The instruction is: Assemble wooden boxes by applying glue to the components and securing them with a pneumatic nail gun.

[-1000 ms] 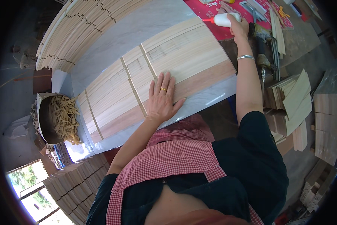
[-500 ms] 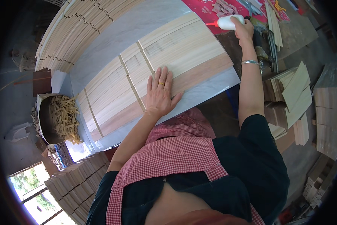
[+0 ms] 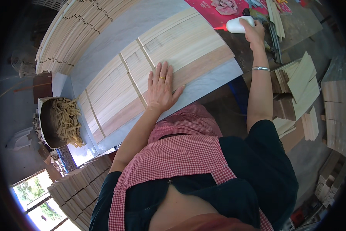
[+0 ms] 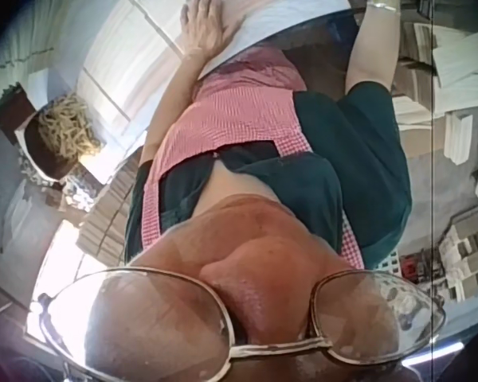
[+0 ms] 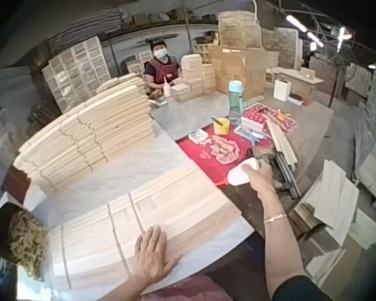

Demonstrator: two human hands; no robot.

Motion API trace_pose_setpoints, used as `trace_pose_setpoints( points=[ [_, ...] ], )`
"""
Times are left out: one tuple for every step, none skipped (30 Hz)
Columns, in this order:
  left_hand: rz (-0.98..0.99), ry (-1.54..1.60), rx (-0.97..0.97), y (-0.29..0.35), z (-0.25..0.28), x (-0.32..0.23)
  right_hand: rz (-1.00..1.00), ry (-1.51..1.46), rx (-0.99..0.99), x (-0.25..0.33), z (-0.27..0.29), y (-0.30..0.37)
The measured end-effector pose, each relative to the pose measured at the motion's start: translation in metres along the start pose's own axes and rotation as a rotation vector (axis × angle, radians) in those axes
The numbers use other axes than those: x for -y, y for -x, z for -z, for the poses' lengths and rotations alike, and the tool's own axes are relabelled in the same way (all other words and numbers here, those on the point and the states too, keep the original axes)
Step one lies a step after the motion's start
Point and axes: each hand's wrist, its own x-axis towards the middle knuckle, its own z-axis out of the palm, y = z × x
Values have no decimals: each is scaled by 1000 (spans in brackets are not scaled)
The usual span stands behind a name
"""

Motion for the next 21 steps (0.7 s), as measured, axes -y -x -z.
trace_pose_setpoints(
  points=[
    [-1,-2,-4,0,0,0,8,9,-1,-1,3,2],
    [-3,-2,-2,0,0,0,7,9,-3,-1,5,4],
    [0,-10,-6,0,-1,0,21,16,-1,-1,8,6],
    [3,-19,-9,1,-2,0,35,23,1,-1,11,9],
    [7,-28,-12,1,-3,1,49,30,3,0,14,11],
    [11,-37,-16,2,-3,1,63,36,6,0,16,14],
    [8,-35,-15,1,-3,0,62,38,2,0,20,16],
    [9,-30,-18,1,-3,0,65,45,-3,1,23,18],
    [10,-25,-20,1,-2,-1,67,52,-8,1,26,21],
    [11,-19,-23,0,-2,-1,70,59,-13,1,29,23],
    [12,-14,-24,0,-1,-1,72,66,-17,1,32,25],
    [11,-13,-21,0,-2,-1,68,68,-17,1,34,27],
    [13,-18,-20,0,-3,-1,71,67,-14,1,37,30],
    [15,-22,-19,0,-4,-1,72,66,-12,0,40,32],
    [16,-26,-18,1,-4,0,74,66,-11,0,43,35],
    [17,-29,-17,1,-5,0,75,67,-9,-1,46,38],
    [17,-29,-14,1,-5,0,72,67,-9,-1,49,40],
    [14,-27,-16,1,-5,0,75,66,-5,-2,52,43],
    [11,-25,-19,1,-5,0,77,64,-1,-3,56,46],
    [9,-22,-21,1,-5,0,79,62,3,-4,60,49],
    [6,-20,-23,1,-5,0,81,61,7,-5,63,51]
  ],
)
